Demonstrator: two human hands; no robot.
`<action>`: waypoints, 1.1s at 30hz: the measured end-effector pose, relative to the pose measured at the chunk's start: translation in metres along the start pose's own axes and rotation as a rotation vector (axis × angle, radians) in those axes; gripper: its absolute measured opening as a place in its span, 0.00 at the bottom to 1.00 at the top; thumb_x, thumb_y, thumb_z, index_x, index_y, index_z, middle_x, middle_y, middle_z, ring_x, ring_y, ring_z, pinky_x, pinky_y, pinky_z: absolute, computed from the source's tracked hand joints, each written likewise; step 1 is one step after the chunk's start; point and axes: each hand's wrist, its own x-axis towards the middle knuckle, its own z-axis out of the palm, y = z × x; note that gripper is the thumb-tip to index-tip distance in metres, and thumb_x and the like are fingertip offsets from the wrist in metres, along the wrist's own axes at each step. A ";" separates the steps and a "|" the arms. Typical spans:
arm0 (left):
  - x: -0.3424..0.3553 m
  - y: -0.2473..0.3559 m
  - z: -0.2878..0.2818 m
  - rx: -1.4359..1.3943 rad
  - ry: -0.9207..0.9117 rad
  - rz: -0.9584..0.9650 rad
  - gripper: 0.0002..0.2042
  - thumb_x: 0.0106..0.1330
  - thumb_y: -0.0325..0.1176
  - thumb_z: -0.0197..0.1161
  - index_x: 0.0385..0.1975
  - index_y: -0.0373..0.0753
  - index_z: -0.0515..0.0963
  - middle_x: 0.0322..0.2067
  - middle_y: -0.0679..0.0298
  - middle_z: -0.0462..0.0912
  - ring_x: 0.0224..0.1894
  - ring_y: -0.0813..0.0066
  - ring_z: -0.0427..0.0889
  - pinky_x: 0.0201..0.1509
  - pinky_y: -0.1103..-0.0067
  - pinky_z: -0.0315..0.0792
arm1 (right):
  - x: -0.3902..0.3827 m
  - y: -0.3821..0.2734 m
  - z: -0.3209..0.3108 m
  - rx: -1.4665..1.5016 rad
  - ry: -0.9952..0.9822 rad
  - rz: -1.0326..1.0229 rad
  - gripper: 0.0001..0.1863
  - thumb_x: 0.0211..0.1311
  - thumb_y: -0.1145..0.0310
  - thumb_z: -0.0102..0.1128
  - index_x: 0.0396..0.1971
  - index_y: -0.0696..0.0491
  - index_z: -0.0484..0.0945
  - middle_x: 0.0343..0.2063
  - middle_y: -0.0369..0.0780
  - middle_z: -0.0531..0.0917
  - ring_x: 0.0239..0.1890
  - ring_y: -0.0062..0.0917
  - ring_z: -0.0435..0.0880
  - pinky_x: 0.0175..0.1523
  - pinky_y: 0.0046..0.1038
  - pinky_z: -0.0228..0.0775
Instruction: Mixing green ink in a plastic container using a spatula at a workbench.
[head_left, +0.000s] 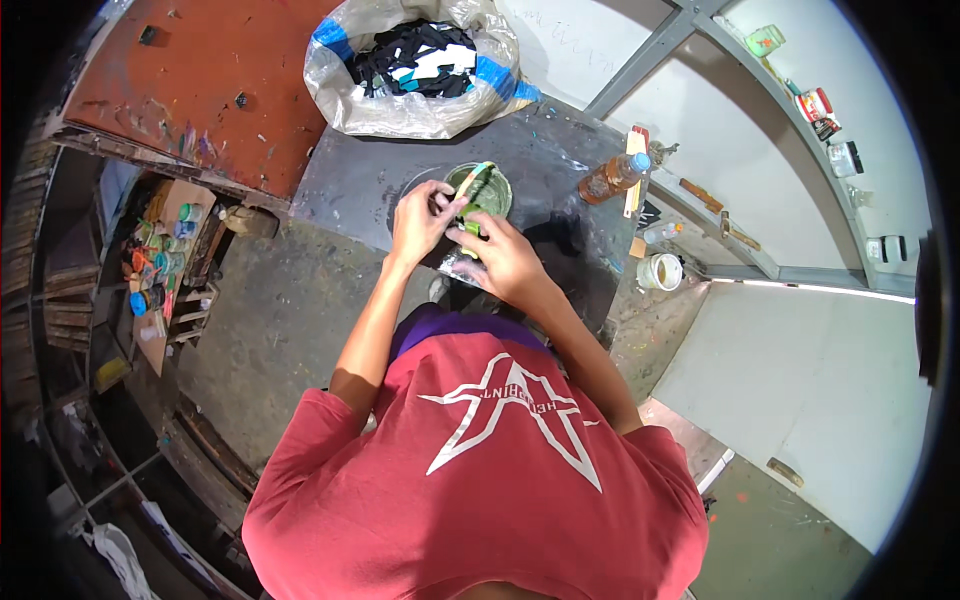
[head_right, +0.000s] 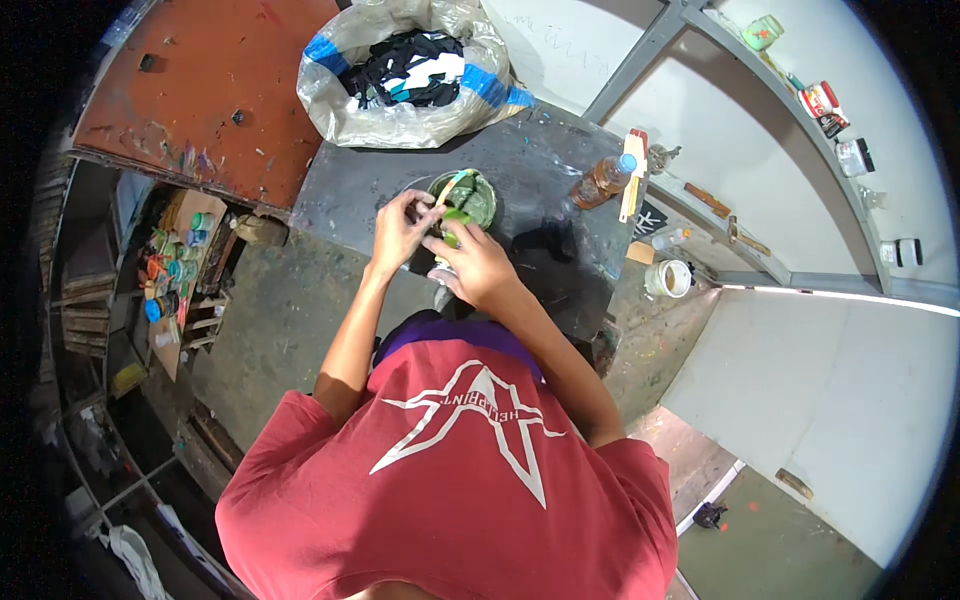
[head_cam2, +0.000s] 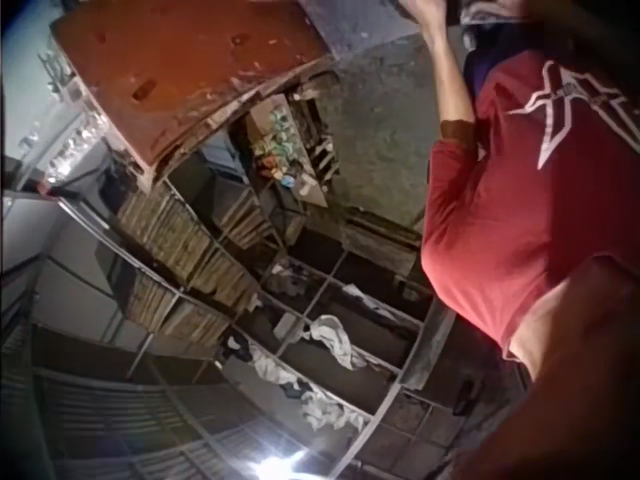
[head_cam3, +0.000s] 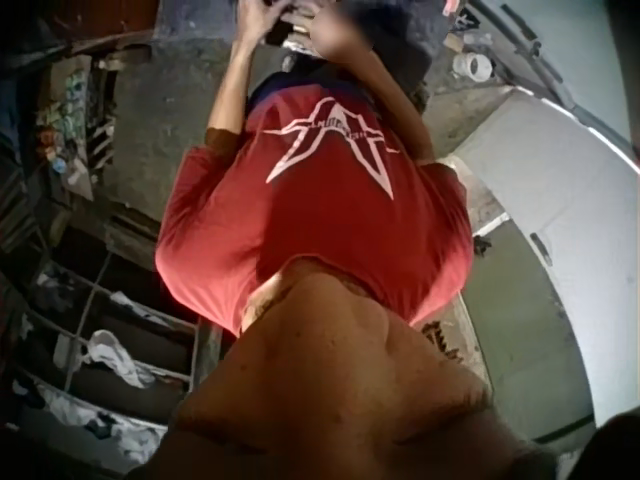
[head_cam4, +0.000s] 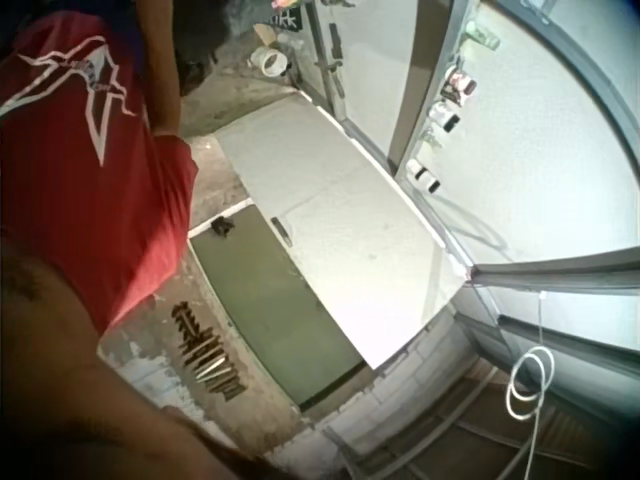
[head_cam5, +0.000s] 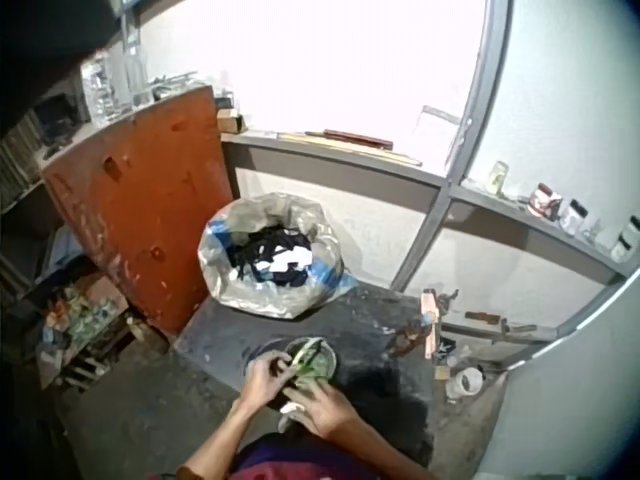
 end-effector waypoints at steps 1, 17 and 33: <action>0.007 0.001 -0.001 0.022 -0.049 0.039 0.14 0.60 0.36 0.77 0.38 0.34 0.84 0.23 0.66 0.80 0.24 0.81 0.74 0.31 0.77 0.71 | -0.002 0.012 0.013 -0.015 -0.003 0.009 0.23 0.60 0.68 0.69 0.56 0.52 0.79 0.52 0.47 0.78 0.52 0.47 0.79 0.57 0.41 0.75; 0.035 -0.032 -0.018 0.040 -0.133 -0.007 0.11 0.58 0.36 0.76 0.33 0.36 0.85 0.23 0.56 0.85 0.27 0.58 0.85 0.34 0.66 0.75 | 0.040 0.020 -0.031 -0.049 0.193 0.497 0.09 0.62 0.79 0.62 0.40 0.60 0.86 0.35 0.50 0.89 0.43 0.42 0.90 0.50 0.35 0.78; 0.041 -0.054 -0.012 0.007 -0.194 -0.056 0.12 0.59 0.35 0.76 0.40 0.39 0.87 0.28 0.57 0.89 0.29 0.63 0.88 0.36 0.70 0.78 | 0.031 0.000 -0.089 0.234 0.349 0.624 0.07 0.64 0.76 0.68 0.40 0.58 0.89 0.36 0.41 0.91 0.37 0.22 0.88 0.48 0.27 0.78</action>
